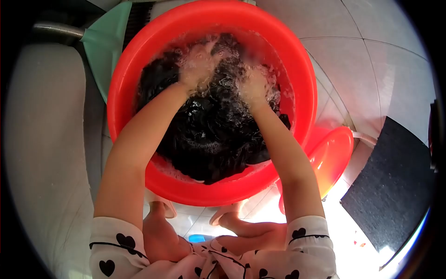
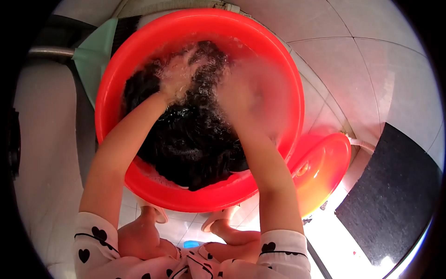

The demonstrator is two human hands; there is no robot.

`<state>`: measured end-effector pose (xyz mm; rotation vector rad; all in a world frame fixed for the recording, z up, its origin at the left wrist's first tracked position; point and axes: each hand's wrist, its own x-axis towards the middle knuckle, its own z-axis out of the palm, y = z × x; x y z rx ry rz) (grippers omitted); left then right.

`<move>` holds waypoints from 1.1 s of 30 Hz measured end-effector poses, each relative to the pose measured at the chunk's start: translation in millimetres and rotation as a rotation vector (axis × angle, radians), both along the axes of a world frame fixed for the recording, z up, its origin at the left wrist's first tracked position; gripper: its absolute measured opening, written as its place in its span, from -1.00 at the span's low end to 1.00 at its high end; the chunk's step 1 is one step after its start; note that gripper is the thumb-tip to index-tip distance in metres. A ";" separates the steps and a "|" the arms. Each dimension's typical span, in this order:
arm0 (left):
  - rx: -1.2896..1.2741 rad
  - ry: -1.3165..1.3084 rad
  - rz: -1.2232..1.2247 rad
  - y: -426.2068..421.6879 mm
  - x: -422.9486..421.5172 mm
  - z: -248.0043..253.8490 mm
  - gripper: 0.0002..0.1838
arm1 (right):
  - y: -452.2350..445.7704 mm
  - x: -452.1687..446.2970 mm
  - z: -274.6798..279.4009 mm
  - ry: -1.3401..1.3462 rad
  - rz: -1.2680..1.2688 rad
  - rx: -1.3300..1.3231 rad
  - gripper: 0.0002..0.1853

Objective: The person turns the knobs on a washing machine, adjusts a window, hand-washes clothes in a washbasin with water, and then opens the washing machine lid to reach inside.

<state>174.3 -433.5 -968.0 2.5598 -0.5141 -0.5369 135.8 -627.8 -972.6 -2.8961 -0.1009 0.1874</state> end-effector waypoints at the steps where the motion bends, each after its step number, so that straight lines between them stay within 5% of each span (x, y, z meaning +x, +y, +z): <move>1: -0.365 0.142 0.238 -0.1 1.1 4.0 -0.22 | 12.3 3.0 10.9 0.021 -0.215 0.344 -0.30; 2: -0.619 0.130 0.302 -1.1 -5.5 0.3 -0.23 | 23.1 9.1 22.6 0.039 -0.423 0.691 -0.26; 3: -0.872 0.118 0.362 -1.1 -11.4 0.3 -0.24 | 28.0 18.0 29.5 0.157 -0.595 0.744 -0.20; 4: -0.764 0.533 0.470 -1.3 -12.0 17.5 -0.28 | 25.5 27.6 30.0 0.521 -0.836 1.217 -0.22; 6: -0.838 0.394 0.344 -6.5 -23.5 52.7 -0.40 | 22.1 31.6 50.7 0.894 -0.882 1.721 -0.35; 7: -0.956 0.382 0.310 -8.8 -32.2 67.1 -0.44 | 38.9 31.0 70.0 0.582 -0.904 1.595 -0.54; 10: -0.816 0.287 0.217 -17.6 -51.4 109.4 -0.47 | 50.6 28.9 107.6 0.746 -0.997 1.631 -0.68; 12: -0.701 -0.092 0.186 -16.9 -57.1 109.7 -0.56 | 59.2 16.2 113.2 0.553 -0.906 1.835 -0.76; 14: -0.635 -0.144 0.215 -9.2 -46.2 112.2 -0.60 | 61.0 5.3 103.4 0.414 -0.910 2.043 -0.79; 15: -0.596 -0.099 0.238 -5.1 -39.0 118.1 -0.58 | 68.7 7.8 120.2 0.327 -1.065 1.864 -0.82; 16: -0.566 -0.072 0.268 -0.2 -33.4 121.6 -0.57 | 65.3 8.5 121.7 0.313 -0.920 1.610 -0.81; 19: -0.390 -0.072 0.388 20.6 -12.2 118.0 -0.57 | 60.9 2.6 161.2 0.235 -0.888 1.604 -0.71; 22: -0.230 -0.018 0.332 39.1 -5.8 115.7 -0.44 | 28.8 2.4 163.5 0.087 -0.531 1.078 -0.54; 25: -0.051 -0.341 0.109 26.2 -21.0 93.1 -0.41 | -5.6 -1.2 109.0 0.065 -0.217 0.577 -0.37; 27: -0.055 -0.223 -0.071 12.9 -31.2 74.7 -0.37 | 2.8 -13.3 84.8 -0.020 0.000 0.327 -0.23; 31: 0.147 0.117 -0.105 1.3 -26.5 41.3 -0.32 | 18.3 -13.5 43.7 0.081 -0.111 0.263 -0.22; 33: 0.138 -0.016 -0.002 -5.1 -27.3 10.1 -0.28 | 27.2 -15.4 18.8 0.084 -0.103 -0.238 -0.18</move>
